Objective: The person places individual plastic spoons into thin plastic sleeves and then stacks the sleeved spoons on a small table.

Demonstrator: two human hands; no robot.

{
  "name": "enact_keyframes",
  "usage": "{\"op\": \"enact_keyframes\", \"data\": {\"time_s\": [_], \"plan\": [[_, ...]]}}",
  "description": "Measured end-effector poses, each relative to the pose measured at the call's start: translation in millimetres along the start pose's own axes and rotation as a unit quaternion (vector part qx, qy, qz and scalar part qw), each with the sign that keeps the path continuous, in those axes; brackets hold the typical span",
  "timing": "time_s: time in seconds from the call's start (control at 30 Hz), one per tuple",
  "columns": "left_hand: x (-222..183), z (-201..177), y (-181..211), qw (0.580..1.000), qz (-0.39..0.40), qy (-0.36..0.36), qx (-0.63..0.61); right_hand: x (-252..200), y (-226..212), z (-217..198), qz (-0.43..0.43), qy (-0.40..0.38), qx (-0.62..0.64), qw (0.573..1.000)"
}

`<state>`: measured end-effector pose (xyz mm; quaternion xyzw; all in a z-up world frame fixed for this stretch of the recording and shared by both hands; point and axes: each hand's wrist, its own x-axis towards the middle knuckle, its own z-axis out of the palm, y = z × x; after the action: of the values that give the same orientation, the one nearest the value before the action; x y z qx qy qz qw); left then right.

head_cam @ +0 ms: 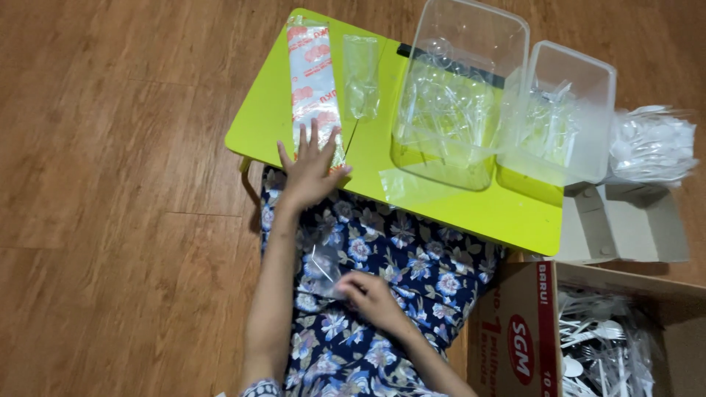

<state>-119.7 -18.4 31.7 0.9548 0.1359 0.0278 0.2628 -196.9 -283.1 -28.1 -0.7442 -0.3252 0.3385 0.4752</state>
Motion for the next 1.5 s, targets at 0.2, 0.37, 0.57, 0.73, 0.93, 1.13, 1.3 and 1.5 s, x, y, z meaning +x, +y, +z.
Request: {"op": "enact_keyframes", "data": {"time_s": [0.2,0.37,0.57,0.73,0.93,1.13,1.3,1.5], "plan": [[-77.9,-14.6,45.5,0.923,0.103,0.06,-0.365,18.4,-0.7,-77.5,-0.023,0.254,-0.021,0.967],[-64.8,0.5,80.3,0.888,0.197,-0.066,-0.409,29.3,-56.5,-118.8,-0.047,0.252,0.099,0.962],[-28.3,32.8,101.8,0.888,0.156,-0.084,-0.425,43.5,-42.6,-144.8,-0.07,0.289,0.111,0.948],[-12.8,30.6,128.9,0.855,0.142,-0.139,-0.48,49.8,-31.2,-193.5,-0.077,0.378,0.042,0.922],[-2.9,52.4,144.5,0.785,0.042,-0.136,-0.602,69.9,-24.3,-353.5,-0.099,0.588,-0.256,0.761],[0.4,66.8,132.0,0.804,0.067,-0.05,-0.589,99.5,-11.5,-436.1,0.183,0.414,-0.443,0.774],[3.2,84.5,125.5,0.682,-0.072,0.05,-0.726,120.6,18.7,-446.5,0.234,0.324,-0.444,0.802],[8.7,88.3,131.1,0.72,-0.091,0.065,-0.685,107.3,-5.2,-425.3,0.15,0.427,-0.354,0.819]]}}
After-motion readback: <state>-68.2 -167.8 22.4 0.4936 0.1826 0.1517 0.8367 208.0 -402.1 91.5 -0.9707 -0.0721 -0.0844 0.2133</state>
